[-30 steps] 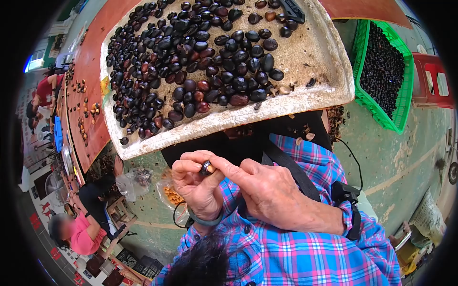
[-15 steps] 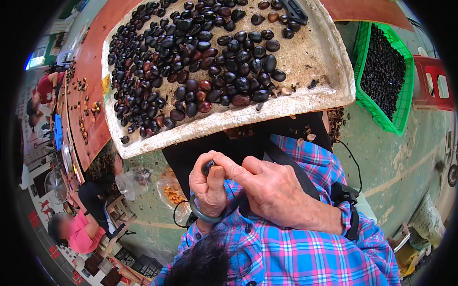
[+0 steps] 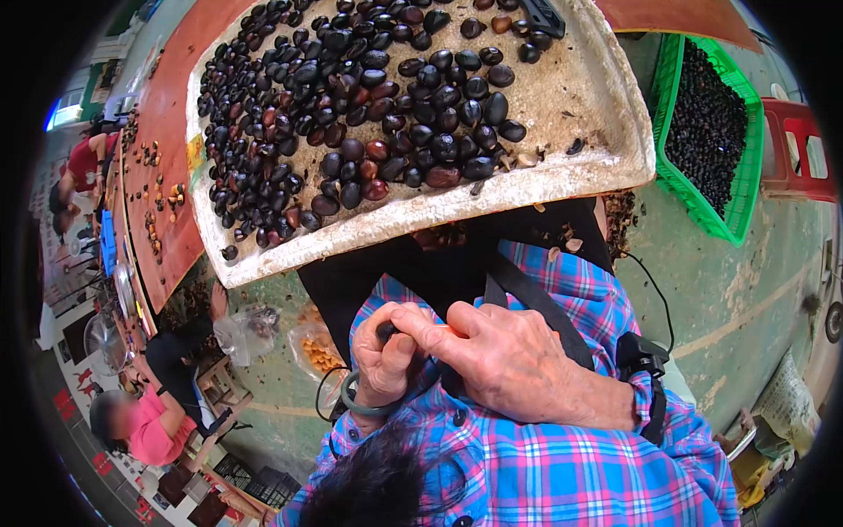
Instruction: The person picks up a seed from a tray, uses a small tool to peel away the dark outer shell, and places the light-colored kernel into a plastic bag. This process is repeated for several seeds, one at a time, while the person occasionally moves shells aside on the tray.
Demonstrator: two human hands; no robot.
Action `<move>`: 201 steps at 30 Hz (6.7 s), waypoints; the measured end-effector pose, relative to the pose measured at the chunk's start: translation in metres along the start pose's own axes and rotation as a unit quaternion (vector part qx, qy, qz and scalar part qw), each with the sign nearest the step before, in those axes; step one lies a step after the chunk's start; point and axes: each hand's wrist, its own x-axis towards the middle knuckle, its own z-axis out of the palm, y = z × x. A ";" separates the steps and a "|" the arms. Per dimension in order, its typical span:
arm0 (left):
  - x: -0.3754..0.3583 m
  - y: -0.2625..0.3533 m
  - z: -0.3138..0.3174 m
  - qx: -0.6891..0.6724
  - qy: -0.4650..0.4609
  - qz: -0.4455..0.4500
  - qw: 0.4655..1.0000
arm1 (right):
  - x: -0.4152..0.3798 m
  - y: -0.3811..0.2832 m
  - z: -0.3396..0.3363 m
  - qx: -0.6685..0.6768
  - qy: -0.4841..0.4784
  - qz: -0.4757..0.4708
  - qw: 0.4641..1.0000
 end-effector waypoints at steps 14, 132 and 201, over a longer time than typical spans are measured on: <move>0.007 0.005 0.003 -0.054 0.013 0.021 0.998 | 0.006 0.012 -0.004 0.185 0.082 0.025 0.979; 0.001 0.021 0.008 0.012 -0.043 -0.118 0.992 | -0.002 0.010 -0.006 0.091 -0.013 -0.014 0.996; 0.069 0.034 -0.063 0.533 0.171 0.199 0.804 | 0.010 0.025 -0.001 0.169 0.092 0.022 0.981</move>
